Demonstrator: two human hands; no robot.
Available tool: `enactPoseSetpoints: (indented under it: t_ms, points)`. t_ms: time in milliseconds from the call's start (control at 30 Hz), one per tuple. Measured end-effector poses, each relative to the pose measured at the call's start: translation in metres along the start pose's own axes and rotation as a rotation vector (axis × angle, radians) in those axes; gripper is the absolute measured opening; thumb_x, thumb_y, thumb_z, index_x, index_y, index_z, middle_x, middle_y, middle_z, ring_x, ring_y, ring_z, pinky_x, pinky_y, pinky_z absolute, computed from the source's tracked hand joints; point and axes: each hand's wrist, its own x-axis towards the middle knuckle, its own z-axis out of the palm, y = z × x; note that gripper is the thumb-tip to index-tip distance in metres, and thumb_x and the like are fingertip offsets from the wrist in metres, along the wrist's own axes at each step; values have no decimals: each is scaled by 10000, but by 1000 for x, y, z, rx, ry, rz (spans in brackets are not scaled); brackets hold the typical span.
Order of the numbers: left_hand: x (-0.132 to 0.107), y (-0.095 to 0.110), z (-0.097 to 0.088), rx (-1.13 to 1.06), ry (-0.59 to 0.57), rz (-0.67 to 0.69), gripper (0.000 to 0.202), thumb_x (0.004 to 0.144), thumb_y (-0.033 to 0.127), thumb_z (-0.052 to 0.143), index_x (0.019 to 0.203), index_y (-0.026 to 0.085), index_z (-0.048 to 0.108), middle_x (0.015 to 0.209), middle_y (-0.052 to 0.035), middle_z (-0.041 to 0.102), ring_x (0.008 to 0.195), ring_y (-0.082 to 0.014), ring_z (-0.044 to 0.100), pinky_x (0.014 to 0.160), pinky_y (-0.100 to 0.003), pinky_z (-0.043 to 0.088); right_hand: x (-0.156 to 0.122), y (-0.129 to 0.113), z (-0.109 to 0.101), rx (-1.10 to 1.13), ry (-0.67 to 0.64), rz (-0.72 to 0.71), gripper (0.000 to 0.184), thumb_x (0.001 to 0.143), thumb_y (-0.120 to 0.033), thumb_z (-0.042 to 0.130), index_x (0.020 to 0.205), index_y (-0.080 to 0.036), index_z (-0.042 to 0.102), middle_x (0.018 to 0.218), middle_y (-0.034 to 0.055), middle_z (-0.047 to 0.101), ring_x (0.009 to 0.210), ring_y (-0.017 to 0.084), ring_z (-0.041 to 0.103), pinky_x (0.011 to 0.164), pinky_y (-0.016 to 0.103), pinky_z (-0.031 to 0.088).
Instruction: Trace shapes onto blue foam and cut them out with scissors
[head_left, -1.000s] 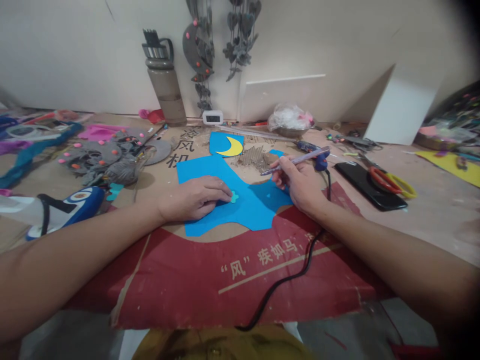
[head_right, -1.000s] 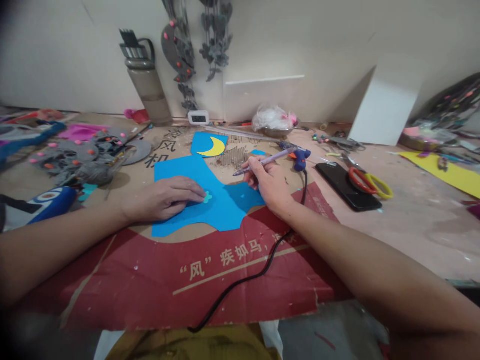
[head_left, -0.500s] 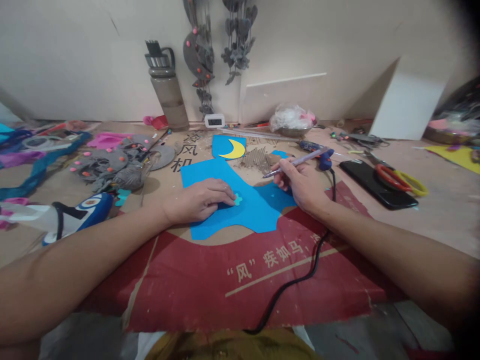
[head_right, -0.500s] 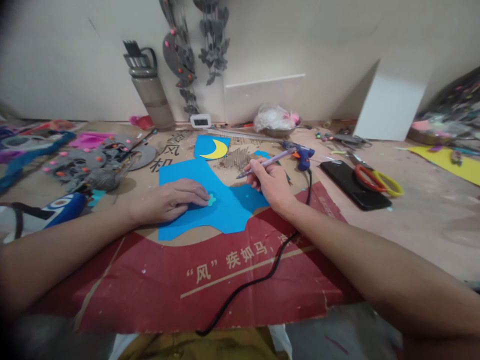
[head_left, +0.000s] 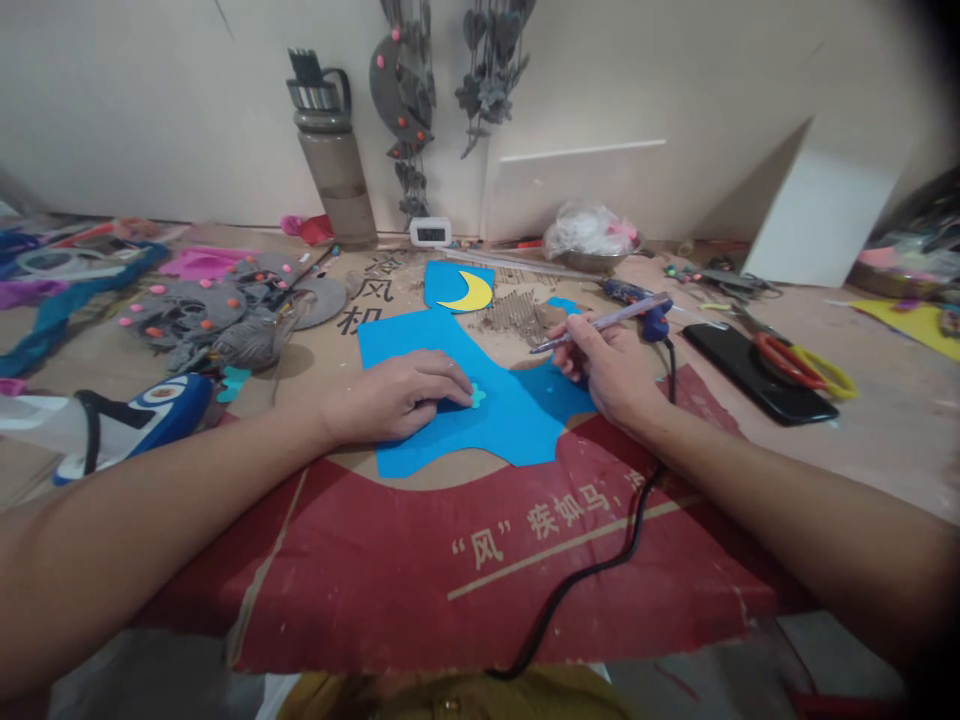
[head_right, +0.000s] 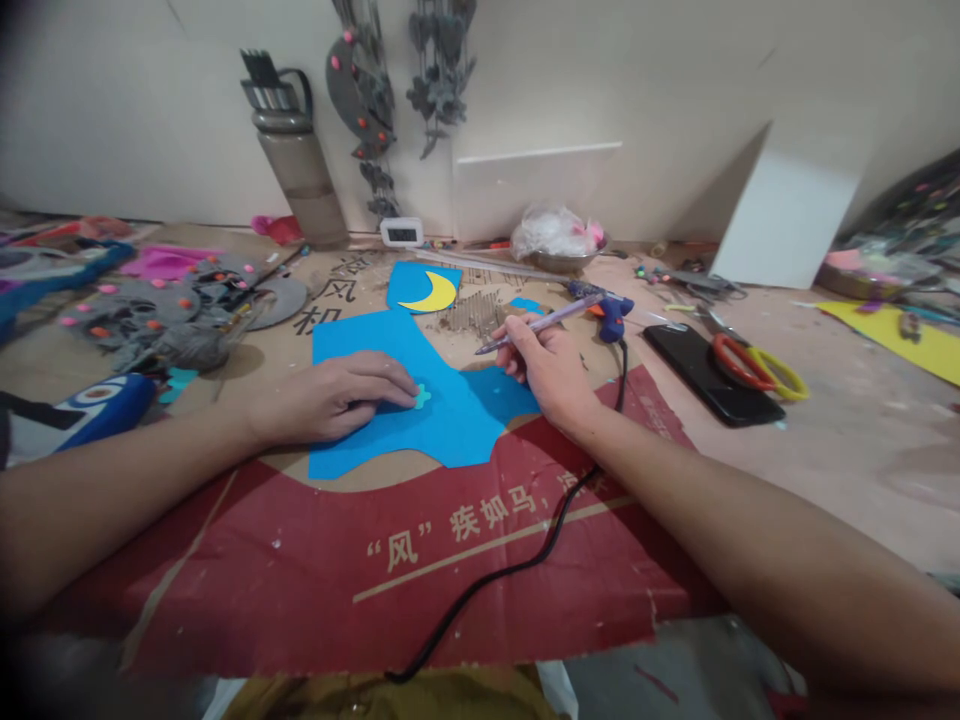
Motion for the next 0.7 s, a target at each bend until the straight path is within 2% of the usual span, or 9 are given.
enactPoseSetpoints:
  t_ms: [500,700]
  points:
    - [1,0,-2,-31,-9,-9,391,859,1,498,1092,190,749,1159,-88,751,1127,-211,668,1012,-375,541,0,1,0,11,-1,9,405,865,-584,697,814,-182,696,591,-13,623,463,67,505,409,183,359]
    - [-2,-4,2,1,12,19,403,870,14,502,1141,200,735,1185,-78,752,1148,-217,663,1026,-382,532,0,2,-1,13,-7,6,394,872,-575,693,818,-185,697,598,-11,632,471,70,512,415,183,364]
